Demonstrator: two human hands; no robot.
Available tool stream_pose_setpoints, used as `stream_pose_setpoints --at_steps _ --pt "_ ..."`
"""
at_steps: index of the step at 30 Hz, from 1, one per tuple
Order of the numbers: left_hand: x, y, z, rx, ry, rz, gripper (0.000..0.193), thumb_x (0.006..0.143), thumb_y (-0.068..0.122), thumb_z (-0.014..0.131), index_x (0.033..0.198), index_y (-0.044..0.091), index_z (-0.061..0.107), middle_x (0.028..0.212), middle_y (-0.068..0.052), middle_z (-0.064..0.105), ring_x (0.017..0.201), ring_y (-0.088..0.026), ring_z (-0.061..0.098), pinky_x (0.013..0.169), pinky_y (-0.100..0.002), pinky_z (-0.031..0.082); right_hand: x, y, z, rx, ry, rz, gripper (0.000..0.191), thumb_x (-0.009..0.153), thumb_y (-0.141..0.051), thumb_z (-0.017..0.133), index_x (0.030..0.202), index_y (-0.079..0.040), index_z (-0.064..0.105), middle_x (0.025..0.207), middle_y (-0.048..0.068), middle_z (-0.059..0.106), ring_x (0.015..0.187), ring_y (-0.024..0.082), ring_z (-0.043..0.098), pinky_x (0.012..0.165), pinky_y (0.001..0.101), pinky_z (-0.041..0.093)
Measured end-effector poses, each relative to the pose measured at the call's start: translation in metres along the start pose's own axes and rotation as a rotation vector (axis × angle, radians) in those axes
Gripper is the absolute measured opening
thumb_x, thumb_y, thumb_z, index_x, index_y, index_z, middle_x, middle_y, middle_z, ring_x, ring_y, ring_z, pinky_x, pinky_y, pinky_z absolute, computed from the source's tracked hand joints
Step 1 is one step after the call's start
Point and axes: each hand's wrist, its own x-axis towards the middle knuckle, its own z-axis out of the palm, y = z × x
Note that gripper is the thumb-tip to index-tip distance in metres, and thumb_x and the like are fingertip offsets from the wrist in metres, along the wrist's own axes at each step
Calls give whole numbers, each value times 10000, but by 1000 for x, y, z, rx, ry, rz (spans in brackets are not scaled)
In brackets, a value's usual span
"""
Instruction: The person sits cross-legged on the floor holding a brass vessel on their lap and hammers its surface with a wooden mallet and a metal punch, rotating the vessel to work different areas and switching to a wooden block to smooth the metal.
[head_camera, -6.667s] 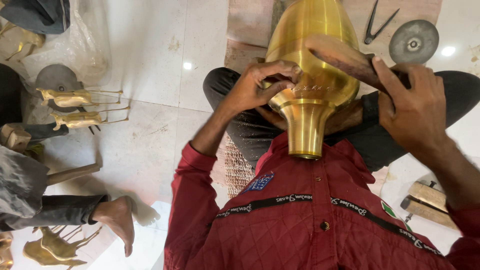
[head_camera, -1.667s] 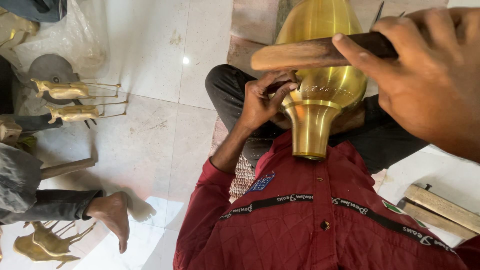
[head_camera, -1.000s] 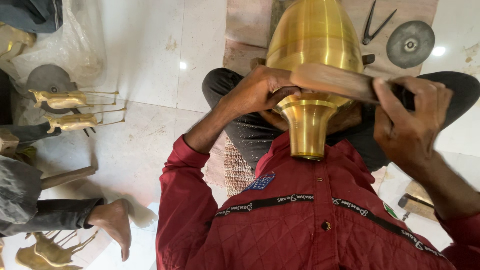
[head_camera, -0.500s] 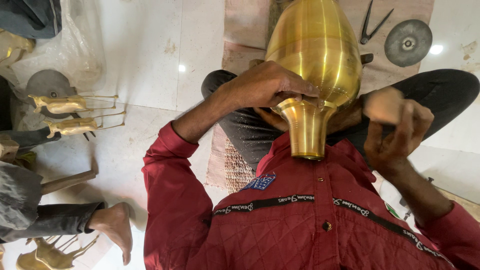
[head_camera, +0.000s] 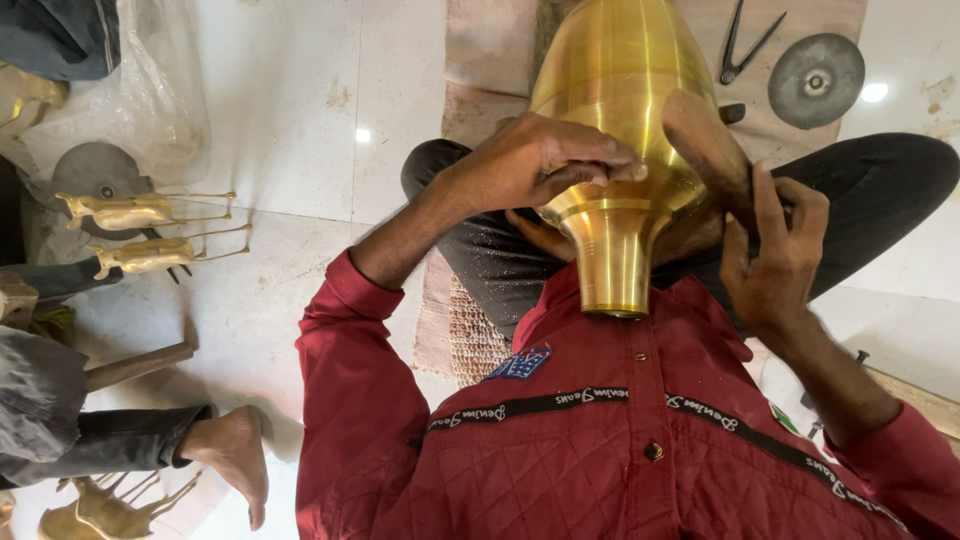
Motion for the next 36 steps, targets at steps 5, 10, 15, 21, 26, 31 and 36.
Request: stream_pose_setpoints --at_steps 5,10,15,21,26,31,36 --pt "-5 -10 -1 -19 32 -26 400 992 -1 724 1372 83 635 1304 -108 727 1042 -180 792 929 -323 681 9 11 -2 -97 -66 -55 614 1011 15 768 1585 -67 564 1276 180 586 1143 334 556 968 460 441" --pt "-5 -11 -2 -1 6 -36 385 1006 2 730 1375 67 641 1253 -94 743 1053 -183 799 943 -323 681 21 4 -15 -146 -78 -78 585 1019 11 753 1574 -93 602 1281 175 596 1115 317 549 964 448 425" --pt "-3 -6 -5 33 -6 -22 387 981 0 726 1356 45 644 1228 -125 754 1025 -191 795 887 -324 679 35 -8 -34 -262 -73 -100 599 936 31 751 1510 -102 641 1234 163 609 1109 314 567 927 436 411" --pt "-3 -8 -3 36 8 -26 356 984 11 728 1332 42 661 1214 -126 760 1006 -191 794 862 -314 680 47 -6 -34 177 88 -123 601 978 52 690 1554 -26 537 1310 231 525 1183 329 576 936 416 526" --pt "-5 -9 -3 98 7 -26 397 986 19 744 1367 61 641 1201 -90 761 1040 -196 793 917 -321 673 53 -7 -33 -62 91 -251 563 892 97 735 1432 15 598 1279 208 545 1132 353 592 880 495 533" --pt "-7 -2 0 12 40 -101 466 953 -44 720 1394 84 643 1214 -85 760 1023 -191 794 936 -321 675 62 -20 -42 -264 54 -302 487 839 111 778 1305 5 682 1161 170 589 1021 309 576 816 492 471" --pt "-9 -6 4 86 74 -104 425 952 -33 747 1348 95 659 1234 -84 750 1024 -185 800 920 -312 677 68 -31 -49 -107 74 -267 481 904 48 722 1363 -32 605 1196 167 533 1066 284 548 820 433 466"
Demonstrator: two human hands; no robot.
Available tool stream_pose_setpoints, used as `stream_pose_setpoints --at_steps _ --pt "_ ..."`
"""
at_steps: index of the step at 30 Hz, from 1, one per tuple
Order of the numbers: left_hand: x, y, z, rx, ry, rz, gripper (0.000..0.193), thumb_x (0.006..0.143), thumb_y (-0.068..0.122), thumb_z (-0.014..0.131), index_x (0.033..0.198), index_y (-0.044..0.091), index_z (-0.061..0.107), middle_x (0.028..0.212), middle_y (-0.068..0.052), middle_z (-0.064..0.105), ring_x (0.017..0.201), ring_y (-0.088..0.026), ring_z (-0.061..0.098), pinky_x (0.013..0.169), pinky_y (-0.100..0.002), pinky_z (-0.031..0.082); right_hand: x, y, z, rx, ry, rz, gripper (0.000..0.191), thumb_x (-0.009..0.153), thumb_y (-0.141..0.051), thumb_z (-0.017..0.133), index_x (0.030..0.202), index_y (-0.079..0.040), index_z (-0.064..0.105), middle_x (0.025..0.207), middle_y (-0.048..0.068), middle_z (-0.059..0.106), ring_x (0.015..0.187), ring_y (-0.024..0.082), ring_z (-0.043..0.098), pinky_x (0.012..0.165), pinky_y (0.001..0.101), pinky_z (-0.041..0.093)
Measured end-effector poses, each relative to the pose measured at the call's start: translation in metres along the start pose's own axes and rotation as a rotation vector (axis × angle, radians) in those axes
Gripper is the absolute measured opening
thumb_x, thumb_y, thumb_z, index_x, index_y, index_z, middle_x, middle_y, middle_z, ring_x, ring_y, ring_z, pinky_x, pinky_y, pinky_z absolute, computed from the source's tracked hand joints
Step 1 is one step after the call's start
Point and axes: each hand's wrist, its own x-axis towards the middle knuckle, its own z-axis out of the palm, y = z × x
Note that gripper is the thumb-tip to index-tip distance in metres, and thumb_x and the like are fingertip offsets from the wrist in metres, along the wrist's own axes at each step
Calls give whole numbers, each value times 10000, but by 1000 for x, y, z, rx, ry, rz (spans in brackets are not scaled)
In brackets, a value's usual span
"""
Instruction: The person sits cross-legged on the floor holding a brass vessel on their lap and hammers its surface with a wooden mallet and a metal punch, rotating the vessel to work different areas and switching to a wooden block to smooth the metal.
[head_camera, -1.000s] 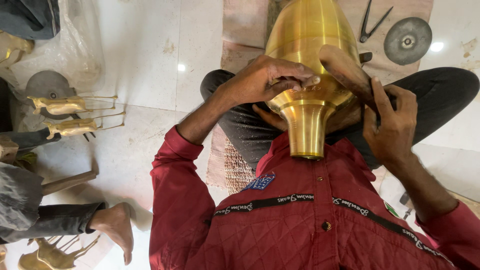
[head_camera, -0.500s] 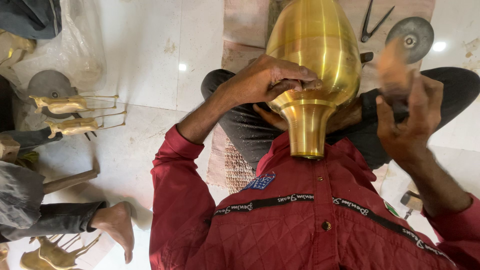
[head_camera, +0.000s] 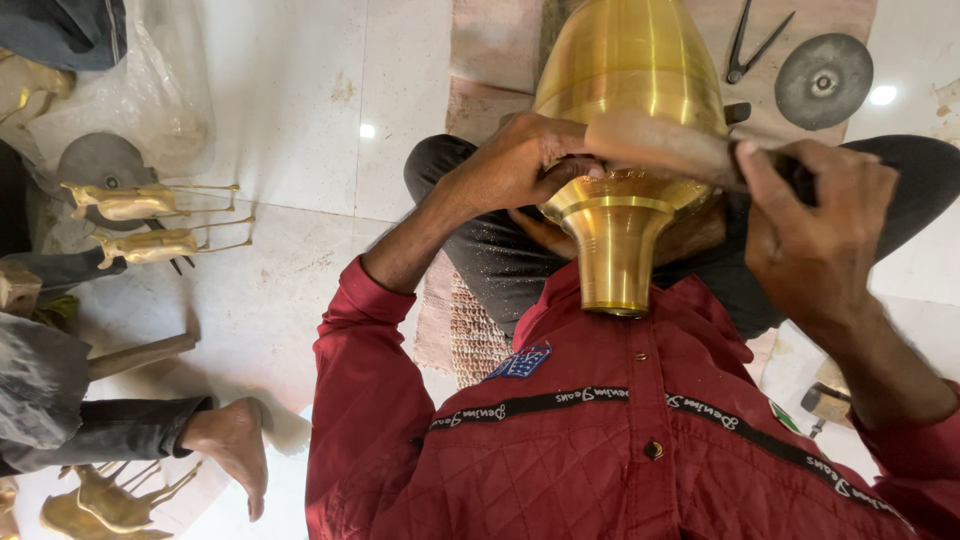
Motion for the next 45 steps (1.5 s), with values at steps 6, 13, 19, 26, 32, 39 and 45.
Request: stream_pose_setpoints --at_steps 6,13,19,26,32,39,45 --pt "-7 -3 3 -4 42 0 387 982 -18 762 1336 109 670 1209 -70 767 1073 -197 802 960 -309 684 -3 5 0 3 -28 -61 471 905 51 703 1362 -8 605 1154 188 558 1042 306 548 838 435 448" --pt "-9 -2 3 -26 72 12 464 935 -53 753 1366 58 623 1315 -141 714 1039 -209 792 939 -323 669 -10 7 6 107 56 -85 484 941 87 683 1394 95 511 1298 252 647 1121 377 575 965 521 443" --pt "-15 -4 6 -124 178 67 440 976 -68 728 1378 76 623 1321 -116 712 1175 -248 751 1001 -315 685 -25 7 8 26 -125 111 575 1005 41 730 1541 -55 548 1226 212 585 1119 343 569 931 438 431" --pt "-25 -4 11 -161 168 -2 393 982 -41 733 1352 53 639 1253 -107 739 1133 -226 767 1003 -335 673 -31 12 19 14 -184 117 607 977 10 754 1548 -98 579 1205 178 598 1092 327 567 920 445 441" --pt "-22 -2 8 -114 131 -1 389 966 -37 741 1333 62 658 1237 -108 753 1089 -214 781 954 -323 670 -23 14 12 -66 -200 70 615 970 24 760 1555 -111 625 1180 175 613 1071 315 580 880 442 438" --pt "-23 -4 10 -104 135 31 409 956 -33 734 1345 61 647 1244 -109 746 1106 -219 770 975 -331 668 -9 15 3 257 -48 66 539 1038 34 719 1535 -37 523 1286 231 551 1156 325 588 932 419 493" --pt "-30 -8 18 -83 164 -44 369 965 -16 760 1309 80 670 1229 -99 750 1095 -216 775 953 -330 663 6 18 8 173 -91 -45 549 985 23 742 1495 -111 589 1263 205 565 1143 312 597 933 431 536"
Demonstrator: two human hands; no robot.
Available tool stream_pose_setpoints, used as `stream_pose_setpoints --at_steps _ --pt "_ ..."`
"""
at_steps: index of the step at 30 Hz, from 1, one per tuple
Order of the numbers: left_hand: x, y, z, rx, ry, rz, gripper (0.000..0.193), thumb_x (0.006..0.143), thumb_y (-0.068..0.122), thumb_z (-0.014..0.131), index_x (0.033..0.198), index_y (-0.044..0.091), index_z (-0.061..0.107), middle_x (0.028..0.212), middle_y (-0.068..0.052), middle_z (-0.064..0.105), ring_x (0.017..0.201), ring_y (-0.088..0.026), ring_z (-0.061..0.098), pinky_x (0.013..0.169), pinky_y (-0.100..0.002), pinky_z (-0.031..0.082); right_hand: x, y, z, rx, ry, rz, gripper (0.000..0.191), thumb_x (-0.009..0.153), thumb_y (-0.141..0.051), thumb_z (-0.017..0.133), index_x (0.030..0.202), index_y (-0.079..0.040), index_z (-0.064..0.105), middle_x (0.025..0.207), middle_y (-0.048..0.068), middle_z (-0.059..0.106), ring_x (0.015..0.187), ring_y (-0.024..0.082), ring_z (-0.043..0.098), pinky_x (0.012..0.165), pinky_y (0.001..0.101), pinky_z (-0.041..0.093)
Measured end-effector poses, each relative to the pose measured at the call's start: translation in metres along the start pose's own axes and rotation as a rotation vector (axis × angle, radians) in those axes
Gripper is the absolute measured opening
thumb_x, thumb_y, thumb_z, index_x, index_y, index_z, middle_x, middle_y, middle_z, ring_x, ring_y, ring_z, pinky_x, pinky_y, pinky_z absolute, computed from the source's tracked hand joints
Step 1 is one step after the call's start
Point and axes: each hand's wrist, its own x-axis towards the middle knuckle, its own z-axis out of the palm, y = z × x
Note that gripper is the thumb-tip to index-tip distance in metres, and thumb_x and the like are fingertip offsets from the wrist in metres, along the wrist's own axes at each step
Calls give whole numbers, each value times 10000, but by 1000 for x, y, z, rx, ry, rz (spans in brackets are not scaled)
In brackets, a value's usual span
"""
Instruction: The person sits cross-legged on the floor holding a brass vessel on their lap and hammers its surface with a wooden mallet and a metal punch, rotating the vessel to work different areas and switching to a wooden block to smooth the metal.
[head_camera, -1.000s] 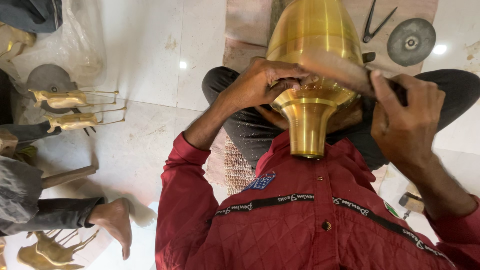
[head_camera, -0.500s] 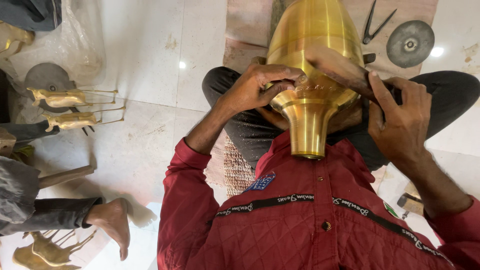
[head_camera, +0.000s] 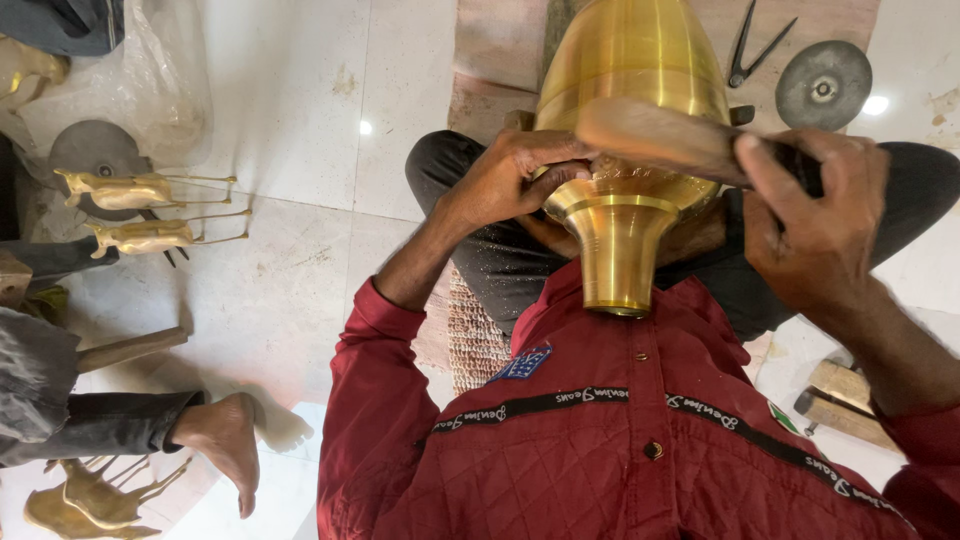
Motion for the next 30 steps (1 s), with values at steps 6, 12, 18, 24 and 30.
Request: stream_pose_setpoints --at_steps 6,12,18,24,30 --pt "-11 0 12 -23 165 -6 391 946 -58 761 1308 62 678 1224 -94 753 1092 -209 771 971 -305 640 17 3 -7 -125 -97 -69 486 1022 -38 723 1486 -149 634 1262 131 584 1117 267 564 981 405 447" --pt "-20 9 29 -181 371 -188 382 939 -111 710 1299 9 668 1173 -95 744 1103 -157 738 984 -278 637 49 -3 -29 -413 -173 -233 604 899 0 791 1457 -218 711 1171 105 590 1070 277 575 905 432 442" --pt "-19 13 42 -214 486 -221 336 976 -79 731 1295 0 660 1148 -88 754 1121 -146 723 1010 -303 614 77 -6 -35 -405 -245 -301 635 888 -66 759 1484 -259 654 1175 80 567 1051 249 545 865 380 414" --pt "-27 13 59 -229 599 -293 273 972 -54 735 1238 -14 688 1105 -84 777 1054 -131 740 960 -276 607 94 -28 -45 -444 -289 -335 681 835 -89 731 1482 -283 640 1184 54 563 1052 227 536 905 378 400" --pt "-33 18 57 -167 562 -239 224 975 -42 723 1195 3 714 1108 -104 777 1027 -146 749 925 -284 620 81 -30 -40 -559 -212 -387 624 808 -95 802 1388 -307 710 1165 82 619 1026 224 559 905 387 403"
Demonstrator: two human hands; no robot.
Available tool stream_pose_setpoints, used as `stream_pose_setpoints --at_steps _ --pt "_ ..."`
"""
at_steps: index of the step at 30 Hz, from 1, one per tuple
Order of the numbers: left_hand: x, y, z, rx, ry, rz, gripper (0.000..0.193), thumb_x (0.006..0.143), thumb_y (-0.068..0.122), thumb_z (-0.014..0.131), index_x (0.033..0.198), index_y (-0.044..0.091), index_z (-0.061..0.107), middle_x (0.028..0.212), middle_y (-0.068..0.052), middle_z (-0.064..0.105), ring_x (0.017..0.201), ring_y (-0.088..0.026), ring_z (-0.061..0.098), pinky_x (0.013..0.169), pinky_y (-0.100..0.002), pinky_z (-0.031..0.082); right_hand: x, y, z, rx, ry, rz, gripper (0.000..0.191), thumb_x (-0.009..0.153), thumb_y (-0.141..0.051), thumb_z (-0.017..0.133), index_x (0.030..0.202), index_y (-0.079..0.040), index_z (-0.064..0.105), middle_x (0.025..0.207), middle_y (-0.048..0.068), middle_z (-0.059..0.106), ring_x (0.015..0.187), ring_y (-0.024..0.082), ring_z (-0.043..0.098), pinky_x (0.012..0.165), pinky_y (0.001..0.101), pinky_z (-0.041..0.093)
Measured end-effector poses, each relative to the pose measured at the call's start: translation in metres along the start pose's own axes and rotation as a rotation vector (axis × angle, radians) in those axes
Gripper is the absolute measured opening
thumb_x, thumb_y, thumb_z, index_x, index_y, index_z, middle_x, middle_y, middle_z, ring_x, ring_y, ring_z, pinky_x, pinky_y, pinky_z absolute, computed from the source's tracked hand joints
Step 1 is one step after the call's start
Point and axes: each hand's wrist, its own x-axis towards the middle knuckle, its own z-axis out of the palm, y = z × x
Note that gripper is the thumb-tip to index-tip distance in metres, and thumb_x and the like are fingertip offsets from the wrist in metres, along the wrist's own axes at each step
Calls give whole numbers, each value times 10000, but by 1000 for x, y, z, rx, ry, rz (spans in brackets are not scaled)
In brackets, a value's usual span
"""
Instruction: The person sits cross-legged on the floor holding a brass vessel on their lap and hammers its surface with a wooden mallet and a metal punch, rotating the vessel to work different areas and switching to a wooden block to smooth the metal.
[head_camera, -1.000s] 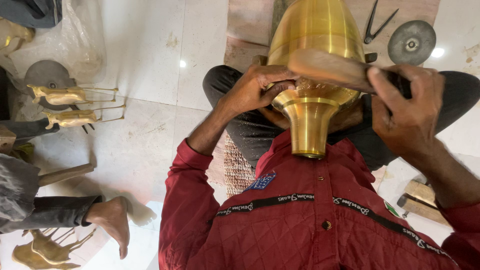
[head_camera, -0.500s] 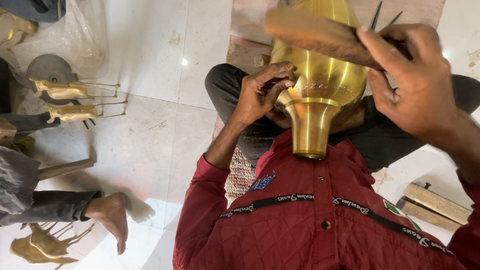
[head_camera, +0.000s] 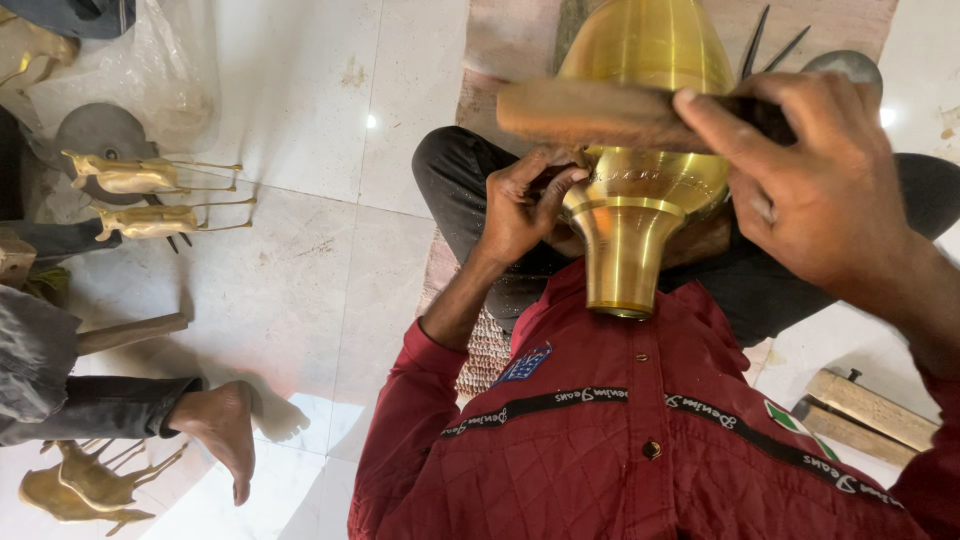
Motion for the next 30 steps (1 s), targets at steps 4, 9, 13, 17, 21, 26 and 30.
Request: stream_pose_setpoints --at_steps 4,9,13,17,21,26,30 --pt "12 1 -15 146 -176 94 241 951 -17 763 1178 61 742 1096 -92 794 983 -148 776 876 -301 643 -30 -6 24 355 59 162 560 995 -75 754 1518 -262 687 1264 113 599 1083 251 548 940 427 383" --pt "34 3 -28 190 -372 188 278 940 -28 761 1183 107 741 1112 -66 787 999 -182 785 882 -313 647 -69 -25 58 279 147 240 471 967 -52 770 1419 -179 736 1236 127 629 1093 246 571 915 439 402" --pt "51 11 -36 214 -510 287 357 926 -36 768 1249 102 700 1182 -80 761 1070 -220 768 927 -342 640 -91 -44 79 284 234 317 379 1046 -31 751 1410 -138 756 1205 109 618 1039 233 539 901 409 389" --pt "64 18 -36 284 -695 214 473 877 -52 747 1304 148 709 1181 -44 789 1039 -183 788 882 -323 661 -110 -53 85 366 299 407 331 999 11 747 1310 -100 720 1199 149 614 1104 299 569 902 437 398" --pt "73 21 -37 369 -787 396 618 736 115 868 1326 112 682 1212 -89 754 1088 -247 750 926 -379 629 -114 -61 95 352 402 340 338 956 38 736 1248 -129 707 1205 134 588 1125 314 554 927 462 403" --pt "80 25 -39 399 -823 497 607 762 176 925 1315 140 680 1239 -61 753 1129 -236 746 954 -371 634 -121 -71 104 353 415 372 295 921 36 723 1177 -107 695 1198 143 574 1136 327 542 944 499 407" --pt "79 30 -39 405 -876 434 602 775 88 855 1345 164 676 1198 -39 773 1055 -213 761 853 -356 653 -128 -74 108 372 398 424 248 1000 18 723 1198 -109 644 1261 149 566 1140 307 531 907 452 393"
